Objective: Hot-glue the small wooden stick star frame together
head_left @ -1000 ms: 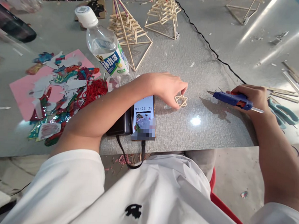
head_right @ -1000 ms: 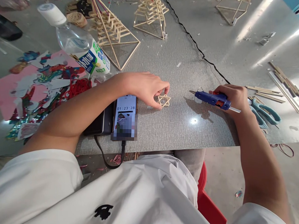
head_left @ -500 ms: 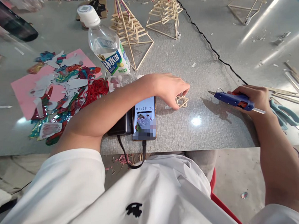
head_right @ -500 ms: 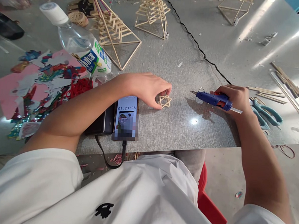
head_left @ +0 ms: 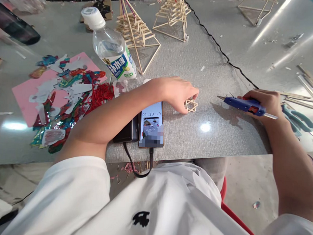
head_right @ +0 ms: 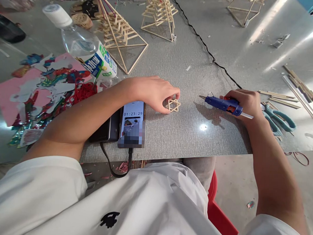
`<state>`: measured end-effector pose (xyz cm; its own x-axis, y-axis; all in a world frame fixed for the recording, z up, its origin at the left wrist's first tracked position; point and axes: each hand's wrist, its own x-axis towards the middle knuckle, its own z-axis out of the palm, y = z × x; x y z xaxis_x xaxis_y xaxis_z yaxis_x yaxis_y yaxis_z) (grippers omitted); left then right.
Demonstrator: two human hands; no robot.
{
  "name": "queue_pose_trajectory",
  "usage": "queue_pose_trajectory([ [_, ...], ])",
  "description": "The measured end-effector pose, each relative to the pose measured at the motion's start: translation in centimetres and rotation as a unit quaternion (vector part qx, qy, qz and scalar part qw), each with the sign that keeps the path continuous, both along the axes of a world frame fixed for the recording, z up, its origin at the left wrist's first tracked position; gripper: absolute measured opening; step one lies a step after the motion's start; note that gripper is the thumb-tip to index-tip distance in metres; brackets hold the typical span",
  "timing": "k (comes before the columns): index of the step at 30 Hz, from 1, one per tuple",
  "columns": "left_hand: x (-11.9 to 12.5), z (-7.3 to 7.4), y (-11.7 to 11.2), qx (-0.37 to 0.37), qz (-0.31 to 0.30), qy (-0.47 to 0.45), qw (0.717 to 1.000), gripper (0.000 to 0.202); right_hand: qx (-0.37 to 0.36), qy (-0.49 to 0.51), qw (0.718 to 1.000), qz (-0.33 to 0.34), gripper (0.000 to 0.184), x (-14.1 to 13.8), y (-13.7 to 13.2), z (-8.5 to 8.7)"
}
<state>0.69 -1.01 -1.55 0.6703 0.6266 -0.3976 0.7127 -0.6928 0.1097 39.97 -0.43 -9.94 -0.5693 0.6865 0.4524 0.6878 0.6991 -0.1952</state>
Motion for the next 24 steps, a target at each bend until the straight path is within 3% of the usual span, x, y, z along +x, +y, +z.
queue_pose_trajectory([
  [18,-0.19,0.28,-0.22,0.019,-0.014,-0.013,1.0,0.055,-0.023,0.01,0.999,-0.043,0.044,-0.4,-0.34,-0.07],
  [24,-0.44,0.2,0.14,0.002,-0.011,-0.033,0.999,0.057,0.01,0.029,0.999,-0.009,0.038,-0.61,-0.35,-0.17],
])
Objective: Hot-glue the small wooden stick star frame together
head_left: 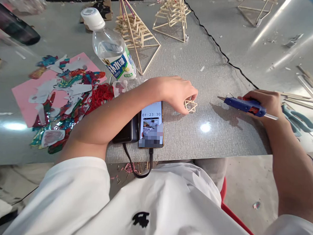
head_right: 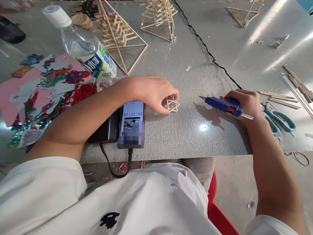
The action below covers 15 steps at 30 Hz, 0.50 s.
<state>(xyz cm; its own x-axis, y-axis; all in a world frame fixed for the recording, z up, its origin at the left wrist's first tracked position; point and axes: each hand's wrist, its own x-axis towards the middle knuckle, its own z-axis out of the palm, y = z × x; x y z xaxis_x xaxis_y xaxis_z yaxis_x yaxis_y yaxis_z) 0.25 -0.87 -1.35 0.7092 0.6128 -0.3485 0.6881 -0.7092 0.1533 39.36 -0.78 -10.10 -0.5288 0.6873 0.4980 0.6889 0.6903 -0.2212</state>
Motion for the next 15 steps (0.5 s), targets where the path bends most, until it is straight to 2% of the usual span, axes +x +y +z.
queue_pose_trajectory([
  [3,-0.04,0.14,0.2,-0.02,0.004,-0.012,1.0,0.059,0.01,-0.003,1.0,0.008,0.038,-0.12,-0.04,0.16],
  [7,-0.08,0.32,0.36,-0.041,0.017,-0.031,0.999,0.06,-0.018,-0.012,1.0,-0.006,0.041,-0.14,-0.11,0.48],
  [15,-0.29,0.33,0.72,-0.026,0.019,-0.046,0.998,0.061,-0.032,-0.019,0.999,-0.027,0.047,-0.19,-0.14,0.21],
])
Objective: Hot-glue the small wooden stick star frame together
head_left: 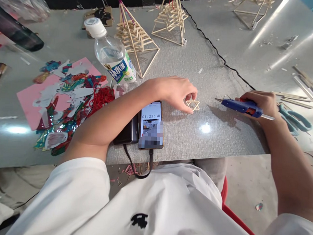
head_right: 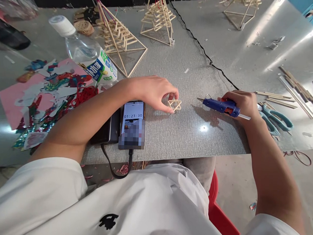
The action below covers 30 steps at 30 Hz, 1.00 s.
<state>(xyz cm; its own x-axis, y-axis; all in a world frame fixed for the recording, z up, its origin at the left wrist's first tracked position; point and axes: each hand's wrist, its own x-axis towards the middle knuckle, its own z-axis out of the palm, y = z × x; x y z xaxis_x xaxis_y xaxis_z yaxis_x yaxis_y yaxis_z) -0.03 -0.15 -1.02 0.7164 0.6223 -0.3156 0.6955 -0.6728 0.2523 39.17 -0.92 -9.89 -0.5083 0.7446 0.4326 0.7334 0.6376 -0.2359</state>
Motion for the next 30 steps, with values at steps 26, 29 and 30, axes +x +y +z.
queue_pose_trajectory([
  [26,-1.4,-0.5,-1.5,0.034,0.0,-0.018,0.999,0.062,0.004,-0.008,1.0,0.013,0.037,0.5,0.5,-0.5],
  [29,-1.5,-0.7,-1.3,0.042,0.004,-0.025,0.999,0.062,0.024,-0.004,0.999,0.023,0.035,0.7,0.6,-0.9],
  [30,-1.6,-0.7,-1.2,0.044,0.005,-0.025,0.999,0.063,0.032,-0.002,0.999,0.028,0.035,0.7,0.6,-1.0],
])
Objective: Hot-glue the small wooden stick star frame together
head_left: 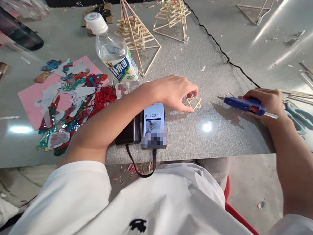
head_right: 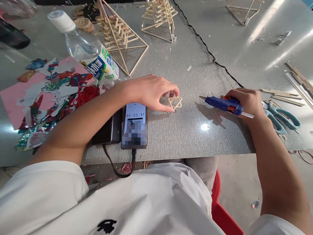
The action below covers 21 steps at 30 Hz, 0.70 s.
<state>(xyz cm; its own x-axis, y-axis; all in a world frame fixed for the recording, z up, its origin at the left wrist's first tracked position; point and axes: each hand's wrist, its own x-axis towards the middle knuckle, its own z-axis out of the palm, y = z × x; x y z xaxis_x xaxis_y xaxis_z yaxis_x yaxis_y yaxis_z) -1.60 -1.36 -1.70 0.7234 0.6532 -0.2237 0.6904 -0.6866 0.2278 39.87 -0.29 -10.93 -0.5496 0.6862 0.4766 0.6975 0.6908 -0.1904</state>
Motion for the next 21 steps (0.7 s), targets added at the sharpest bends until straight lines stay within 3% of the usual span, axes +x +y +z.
queue_pose_trajectory([
  [4,-0.1,-0.1,0.2,-0.002,0.003,-0.003,1.0,0.062,0.025,0.009,1.0,0.013,0.035,0.0,0.0,-0.1],
  [21,-0.1,-0.4,0.2,-0.011,0.003,-0.009,1.0,0.058,-0.041,-0.023,0.998,-0.051,0.037,-0.6,-0.6,1.1],
])
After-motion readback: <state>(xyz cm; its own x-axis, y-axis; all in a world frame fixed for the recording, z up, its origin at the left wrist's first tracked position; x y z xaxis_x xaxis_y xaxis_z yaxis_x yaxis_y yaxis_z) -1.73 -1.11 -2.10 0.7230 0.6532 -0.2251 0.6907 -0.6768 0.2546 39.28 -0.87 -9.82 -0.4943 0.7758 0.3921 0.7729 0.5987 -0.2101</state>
